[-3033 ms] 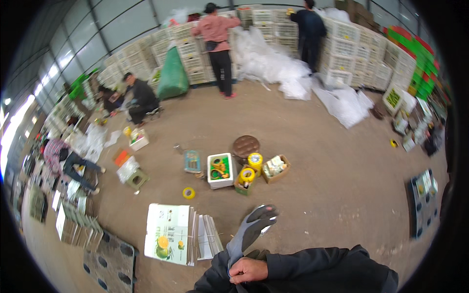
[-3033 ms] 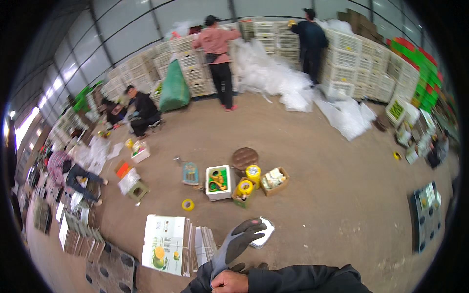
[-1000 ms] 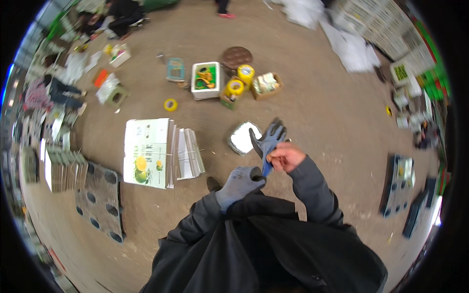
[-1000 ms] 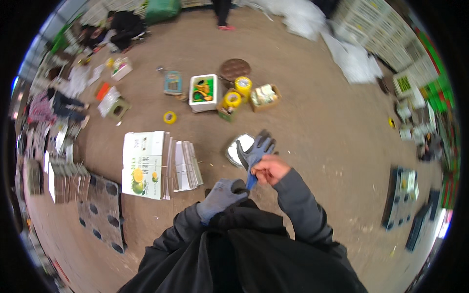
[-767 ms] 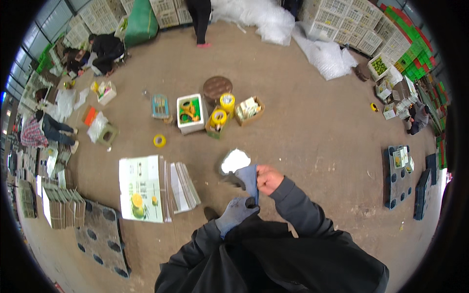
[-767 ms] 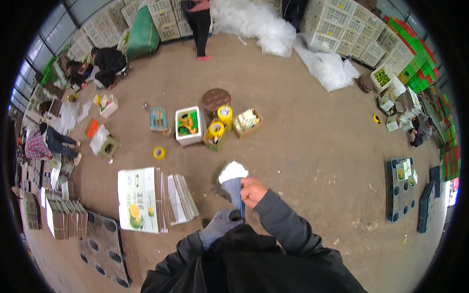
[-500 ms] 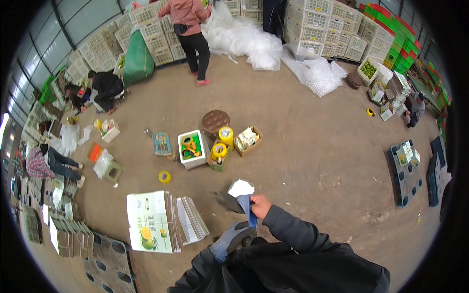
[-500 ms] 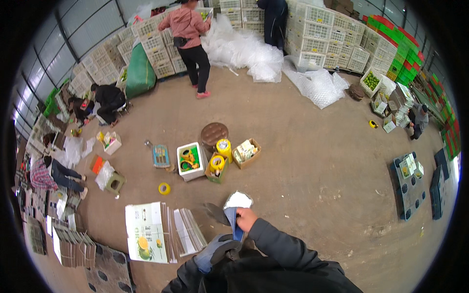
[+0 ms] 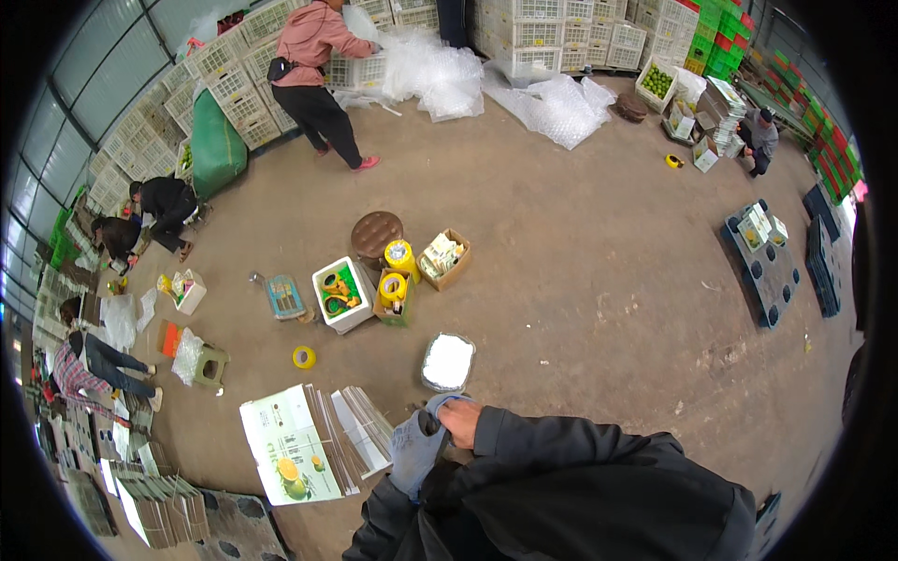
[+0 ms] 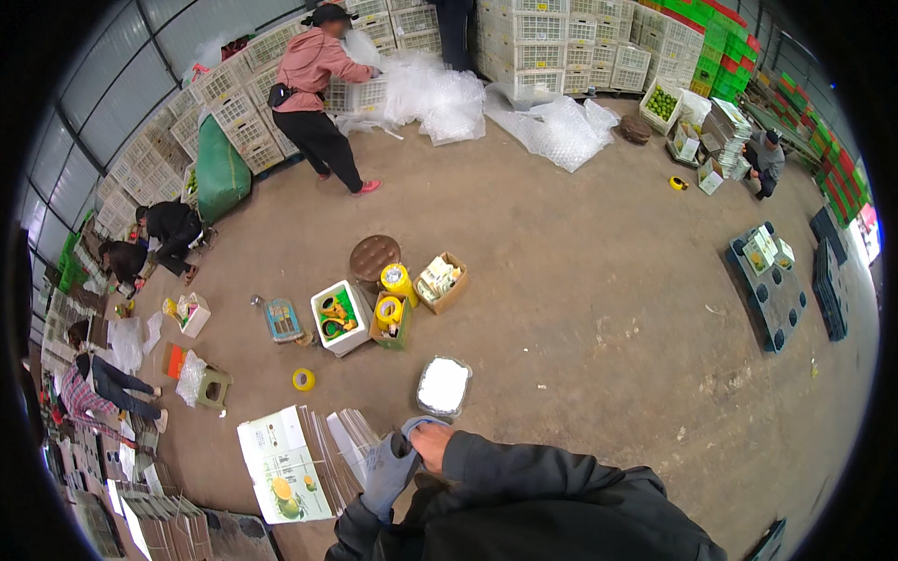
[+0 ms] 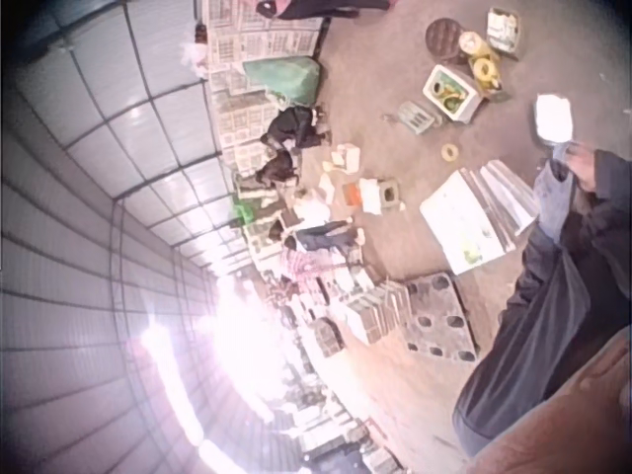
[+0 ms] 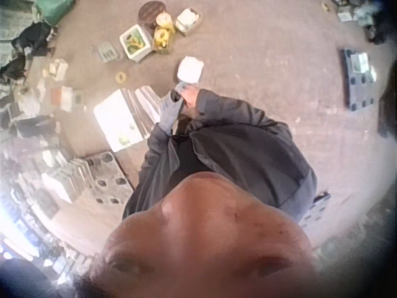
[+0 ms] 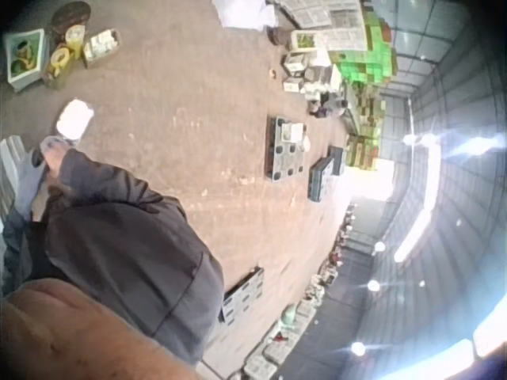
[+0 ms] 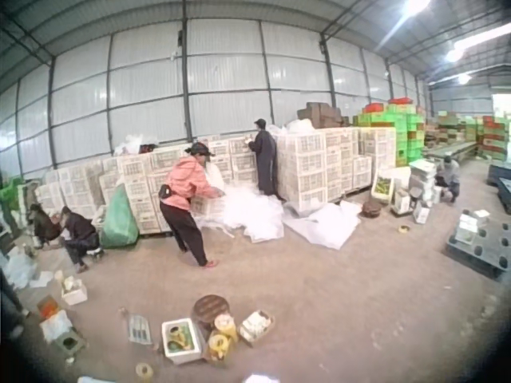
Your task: The person assembles flat-packed cardboard boxes and seals them with a handheld tape dispenser. They repeatedly pick up a box, fold it into shape, and apply tape to the seams before placing the finished box aside.
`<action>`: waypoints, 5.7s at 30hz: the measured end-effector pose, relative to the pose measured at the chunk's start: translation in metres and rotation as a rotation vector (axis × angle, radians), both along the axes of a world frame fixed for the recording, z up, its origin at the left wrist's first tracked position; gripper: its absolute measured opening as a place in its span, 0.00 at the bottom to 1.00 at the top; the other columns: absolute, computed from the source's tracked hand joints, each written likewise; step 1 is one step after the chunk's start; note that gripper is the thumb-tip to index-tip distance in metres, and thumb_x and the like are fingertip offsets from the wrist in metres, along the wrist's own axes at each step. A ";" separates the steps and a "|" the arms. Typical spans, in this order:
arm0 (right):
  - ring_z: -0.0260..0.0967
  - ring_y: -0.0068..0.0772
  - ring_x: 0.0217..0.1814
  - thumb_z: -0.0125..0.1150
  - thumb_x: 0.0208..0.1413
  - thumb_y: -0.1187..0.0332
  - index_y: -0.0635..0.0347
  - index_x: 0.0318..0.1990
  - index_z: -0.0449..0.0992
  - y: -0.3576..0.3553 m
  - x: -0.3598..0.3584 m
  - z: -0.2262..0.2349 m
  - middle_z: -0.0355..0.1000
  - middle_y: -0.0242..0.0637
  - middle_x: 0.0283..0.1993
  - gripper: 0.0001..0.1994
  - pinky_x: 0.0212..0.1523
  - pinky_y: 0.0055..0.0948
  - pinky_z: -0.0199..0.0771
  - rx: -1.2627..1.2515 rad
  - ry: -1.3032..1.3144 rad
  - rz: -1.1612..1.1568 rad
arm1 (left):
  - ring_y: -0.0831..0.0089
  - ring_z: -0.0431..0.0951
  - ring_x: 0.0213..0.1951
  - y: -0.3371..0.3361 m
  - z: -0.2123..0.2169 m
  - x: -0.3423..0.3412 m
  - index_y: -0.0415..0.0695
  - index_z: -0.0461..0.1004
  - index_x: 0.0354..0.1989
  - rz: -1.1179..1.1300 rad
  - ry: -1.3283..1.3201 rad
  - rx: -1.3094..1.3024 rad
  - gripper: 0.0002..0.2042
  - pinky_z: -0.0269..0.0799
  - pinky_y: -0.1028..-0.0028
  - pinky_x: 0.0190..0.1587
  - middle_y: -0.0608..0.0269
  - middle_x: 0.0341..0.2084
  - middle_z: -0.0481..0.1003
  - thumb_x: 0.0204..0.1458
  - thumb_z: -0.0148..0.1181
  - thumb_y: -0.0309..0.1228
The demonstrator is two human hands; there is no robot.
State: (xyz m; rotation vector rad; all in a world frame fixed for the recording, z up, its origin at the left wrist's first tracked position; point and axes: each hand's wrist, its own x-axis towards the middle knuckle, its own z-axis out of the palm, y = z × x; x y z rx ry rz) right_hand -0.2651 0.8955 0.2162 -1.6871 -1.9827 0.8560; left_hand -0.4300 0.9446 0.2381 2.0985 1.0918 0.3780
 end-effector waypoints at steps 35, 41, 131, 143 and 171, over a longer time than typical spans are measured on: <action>0.73 0.44 0.58 0.61 0.62 0.69 0.62 0.59 0.75 0.043 0.000 0.031 0.74 0.44 0.59 0.19 0.58 0.35 0.73 -0.084 0.705 0.497 | 0.49 0.79 0.40 -0.055 0.026 0.041 0.32 0.77 0.35 -0.721 -0.020 -0.373 0.23 0.72 0.57 0.48 0.43 0.33 0.78 0.62 0.55 0.46; 0.74 0.43 0.59 0.63 0.60 0.65 0.61 0.61 0.75 0.039 -0.010 0.024 0.75 0.45 0.58 0.22 0.63 0.36 0.70 -0.534 0.934 0.638 | 0.57 0.79 0.50 -0.045 0.016 0.043 0.37 0.75 0.52 -0.843 0.091 -0.403 0.20 0.72 0.63 0.56 0.43 0.46 0.78 0.63 0.55 0.43; 0.78 0.52 0.52 0.64 0.53 0.40 0.55 0.55 0.80 0.884 -0.080 -0.662 0.80 0.45 0.52 0.31 0.54 0.44 0.74 0.087 -0.693 0.628 | 0.54 0.81 0.43 0.278 -0.508 0.044 0.38 0.78 0.46 1.175 -0.440 -0.668 0.13 0.75 0.63 0.46 0.50 0.39 0.80 0.54 0.69 0.29; 0.75 0.27 0.52 0.65 0.59 0.76 0.59 0.55 0.74 0.848 0.044 -0.488 0.76 0.32 0.50 0.16 0.54 0.30 0.78 -0.634 0.838 0.315 | 0.69 0.81 0.39 0.294 -0.534 0.076 0.36 0.78 0.43 1.127 -0.678 -0.771 0.10 0.74 0.70 0.45 0.52 0.36 0.81 0.59 0.65 0.29; 0.73 0.36 0.61 0.76 0.52 0.67 0.53 0.62 0.72 0.473 0.077 -0.527 0.74 0.34 0.60 0.29 0.66 0.36 0.73 -0.811 0.330 0.381 | 0.54 0.72 0.54 0.326 -0.528 0.057 0.50 0.79 0.56 0.983 -0.296 -0.177 0.26 0.61 0.53 0.63 0.58 0.50 0.75 0.44 0.74 0.28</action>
